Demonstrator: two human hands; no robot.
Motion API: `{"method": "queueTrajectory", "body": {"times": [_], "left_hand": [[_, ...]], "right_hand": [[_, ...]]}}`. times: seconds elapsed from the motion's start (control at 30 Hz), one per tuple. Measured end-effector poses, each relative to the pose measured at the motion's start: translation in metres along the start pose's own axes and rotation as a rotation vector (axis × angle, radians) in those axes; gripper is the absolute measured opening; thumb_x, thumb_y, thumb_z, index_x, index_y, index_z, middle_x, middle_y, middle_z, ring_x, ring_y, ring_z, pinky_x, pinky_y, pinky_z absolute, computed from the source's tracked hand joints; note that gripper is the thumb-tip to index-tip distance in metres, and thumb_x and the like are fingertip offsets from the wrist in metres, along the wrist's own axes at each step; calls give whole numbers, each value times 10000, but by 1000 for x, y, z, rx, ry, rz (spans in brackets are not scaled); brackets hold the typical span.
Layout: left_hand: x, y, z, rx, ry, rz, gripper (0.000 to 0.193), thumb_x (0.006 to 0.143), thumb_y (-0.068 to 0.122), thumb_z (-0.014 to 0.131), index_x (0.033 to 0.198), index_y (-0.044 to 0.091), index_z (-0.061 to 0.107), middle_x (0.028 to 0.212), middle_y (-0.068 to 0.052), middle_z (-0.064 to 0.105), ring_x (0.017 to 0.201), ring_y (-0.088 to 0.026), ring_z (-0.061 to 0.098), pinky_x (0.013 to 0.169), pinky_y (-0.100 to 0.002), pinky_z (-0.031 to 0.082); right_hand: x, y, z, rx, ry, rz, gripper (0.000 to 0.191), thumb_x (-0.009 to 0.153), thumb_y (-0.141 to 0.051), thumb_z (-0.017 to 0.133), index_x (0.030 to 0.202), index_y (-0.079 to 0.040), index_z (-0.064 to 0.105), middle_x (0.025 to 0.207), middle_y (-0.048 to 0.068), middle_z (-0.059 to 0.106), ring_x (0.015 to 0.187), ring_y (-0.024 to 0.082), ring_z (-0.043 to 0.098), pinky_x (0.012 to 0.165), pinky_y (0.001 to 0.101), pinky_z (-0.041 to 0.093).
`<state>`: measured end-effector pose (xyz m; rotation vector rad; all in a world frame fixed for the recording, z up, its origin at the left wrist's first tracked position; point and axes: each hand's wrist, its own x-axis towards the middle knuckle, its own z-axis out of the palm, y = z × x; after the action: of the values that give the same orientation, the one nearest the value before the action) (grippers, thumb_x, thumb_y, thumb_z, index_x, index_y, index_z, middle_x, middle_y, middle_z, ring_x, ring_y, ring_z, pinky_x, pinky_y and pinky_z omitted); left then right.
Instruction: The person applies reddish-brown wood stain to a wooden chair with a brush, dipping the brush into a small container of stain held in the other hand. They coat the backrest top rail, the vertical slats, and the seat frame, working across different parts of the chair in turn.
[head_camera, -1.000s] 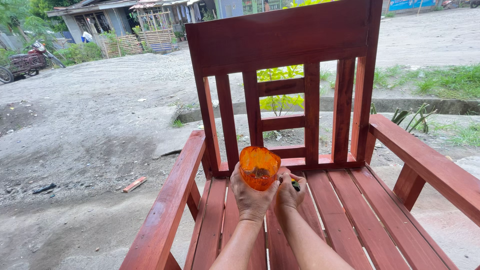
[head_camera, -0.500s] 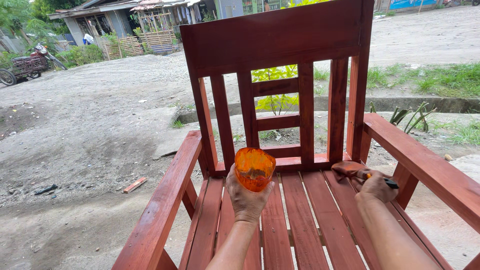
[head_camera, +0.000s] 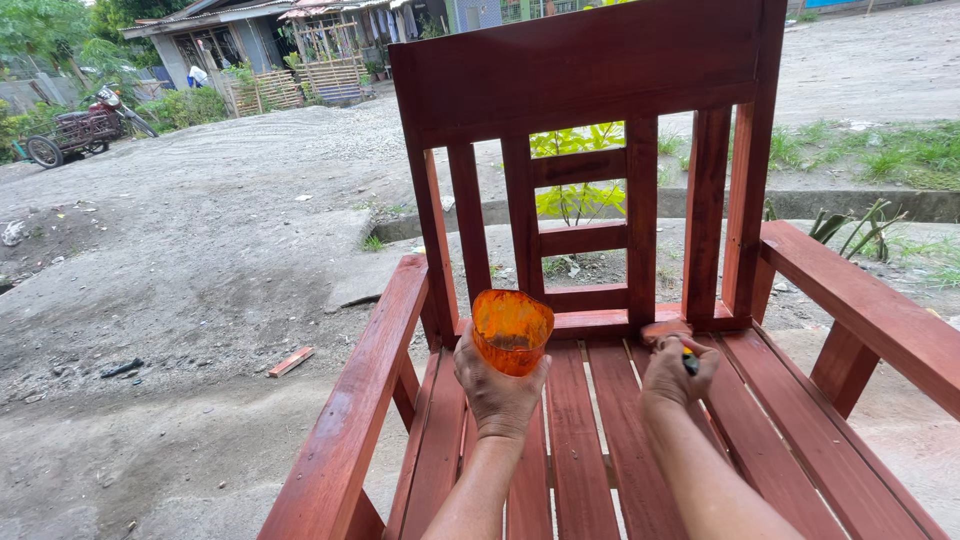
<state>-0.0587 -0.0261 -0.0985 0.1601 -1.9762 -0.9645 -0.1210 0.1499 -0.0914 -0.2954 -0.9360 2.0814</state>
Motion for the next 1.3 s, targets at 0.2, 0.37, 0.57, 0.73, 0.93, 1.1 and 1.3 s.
{"method": "queueTrajectory", "body": {"times": [0.2, 0.37, 0.57, 0.73, 0.93, 1.1, 1.3], "left_hand": [[-5, -12, -23, 25, 29, -38, 1180, 594, 302, 970, 1482, 135, 212, 1393, -175, 386, 1355, -385, 364, 1145, -533, 355], [-8, -21, -37, 32, 97, -44, 1210, 542, 320, 985, 1478, 80, 258, 1374, -214, 428, 1331, -413, 399, 1134, -547, 349], [-14, -21, -35, 15, 55, -53, 1177, 565, 337, 968, 1477, 71, 274, 1380, -203, 444, 1324, -397, 418, 1140, -537, 358], [-30, 3, -18, 18, -84, -82, 1171, 553, 375, 982, 1469, 126, 296, 1411, -117, 461, 1311, -355, 419, 1146, -495, 375], [-39, 32, 8, -122, -311, -198, 1212, 521, 359, 1006, 1477, 183, 282, 1456, -72, 389, 1366, -281, 342, 1198, -417, 342], [-34, 47, 24, -876, -321, -466, 1040, 699, 380, 966, 1500, 196, 329, 1452, -101, 366, 1459, -232, 359, 1256, -357, 337], [-34, 48, 18, -159, -411, -197, 1198, 499, 254, 1041, 1471, 271, 340, 1476, 18, 430, 1405, -230, 373, 1247, -355, 328]], "right_hand": [[-80, 11, 39, -203, -17, 50, 181, 896, -61, 720, 976, -114, 567, 965, 51, 662, 829, 95, 646, 711, 234, 551], [-130, 13, 61, -199, -131, 128, 199, 856, -42, 756, 921, -97, 576, 936, 43, 647, 807, 110, 627, 688, 250, 548], [-106, 16, 46, 194, -212, 266, 193, 822, 33, 685, 917, -79, 560, 902, 111, 691, 772, 174, 704, 675, 284, 630], [-29, 6, 4, -14, -107, 95, 165, 841, 45, 685, 887, -67, 574, 901, 77, 679, 758, 147, 677, 660, 310, 615], [40, -31, -19, -266, -372, 94, 226, 839, 36, 756, 889, -99, 583, 898, 64, 673, 738, 157, 678, 639, 296, 595], [68, -98, 8, -352, -982, 15, 178, 827, 38, 781, 944, -47, 678, 937, 85, 735, 849, 143, 697, 730, 246, 578], [44, -155, 34, -708, -1530, -138, 145, 719, 21, 845, 837, -28, 774, 851, 53, 793, 840, 116, 729, 777, 285, 605]]}}
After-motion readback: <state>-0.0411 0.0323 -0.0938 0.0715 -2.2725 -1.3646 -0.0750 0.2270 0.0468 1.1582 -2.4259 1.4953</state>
